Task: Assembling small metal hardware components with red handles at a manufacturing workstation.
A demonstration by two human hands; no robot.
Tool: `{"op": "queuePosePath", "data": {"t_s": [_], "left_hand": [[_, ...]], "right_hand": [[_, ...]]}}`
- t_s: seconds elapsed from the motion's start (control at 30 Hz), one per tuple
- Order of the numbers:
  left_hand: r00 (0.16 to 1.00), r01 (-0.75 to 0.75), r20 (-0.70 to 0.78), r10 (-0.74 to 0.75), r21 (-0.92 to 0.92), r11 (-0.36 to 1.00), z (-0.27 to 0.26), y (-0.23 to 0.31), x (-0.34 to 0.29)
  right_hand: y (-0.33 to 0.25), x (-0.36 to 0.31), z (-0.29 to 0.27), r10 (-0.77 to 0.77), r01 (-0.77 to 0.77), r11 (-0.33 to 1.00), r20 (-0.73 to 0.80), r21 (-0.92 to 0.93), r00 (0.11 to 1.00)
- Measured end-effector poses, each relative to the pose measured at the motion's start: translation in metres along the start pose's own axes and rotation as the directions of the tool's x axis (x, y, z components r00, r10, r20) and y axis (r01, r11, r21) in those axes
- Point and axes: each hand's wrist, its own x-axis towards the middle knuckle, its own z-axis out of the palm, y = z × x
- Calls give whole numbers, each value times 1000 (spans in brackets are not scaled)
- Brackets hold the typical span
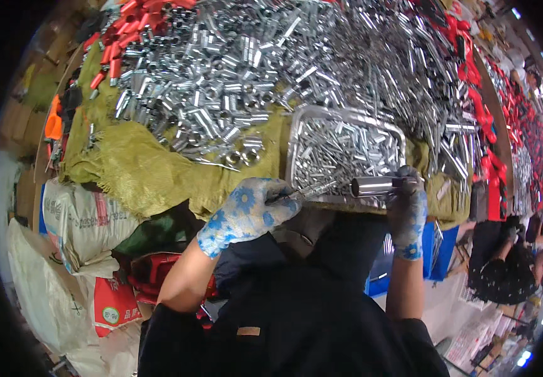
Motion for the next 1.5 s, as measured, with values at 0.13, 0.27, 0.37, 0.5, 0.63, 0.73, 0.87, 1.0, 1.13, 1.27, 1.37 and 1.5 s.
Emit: {"op": "queuePosePath", "data": {"t_s": [0.13, 0.27, 0.37, 0.5, 0.63, 0.73, 0.87, 1.0, 1.13, 1.27, 1.37, 1.5], "left_hand": [[995, -95, 53, 88, 145, 985, 16, 18, 5], [977, -24, 212, -13, 174, 985, 20, 44, 6], [970, -64, 243, 22, 166, 984, 22, 47, 5], [865, -501, 211, 456, 321, 804, 25, 41, 1], [789, -606, 179, 588, 391, 693, 42, 33, 2], [928, -366, 61, 367, 320, 874, 55, 28, 2], [859, -471, 99, 502, 536, 700, 56, 13, 5], [969, -246, 88, 231, 441, 863, 56, 16, 3], [794, -477, 98, 600, 713, 514, 64, 6, 4], [977, -175, 104, 185, -94, 980, 64, 14, 12], [986, -22, 158, 52, -185, 982, 57, 17, 13], [986, 163, 77, -150, -200, 966, 49, 25, 19]], "right_hand": [[10, -28, -7, 32, -43, 998, -203, -51, 979], [-2, -41, -15, 20, -21, 999, -24, -30, 1000], [-9, -44, -17, 69, -70, 997, 29, 39, 997], [-11, -56, -3, -41, 42, 999, 44, -17, 998], [3, -60, -2, 7, -1, 995, 63, -95, 998], [6, -68, 10, 132, -126, 931, -6, -341, 991], [26, -70, 3, 230, -231, 958, -28, -172, 973], [6, -65, 17, 348, -345, 938, 93, -43, 933], [7, -66, 37, 173, -115, 909, 110, -401, 979], [13, -49, 38, 197, -124, 918, 161, -378, 967], [-5, -20, 33, -111, 380, 684, 425, -623, 898], [-17, 28, 23, -230, 267, 83, 242, -960, 943]]}}
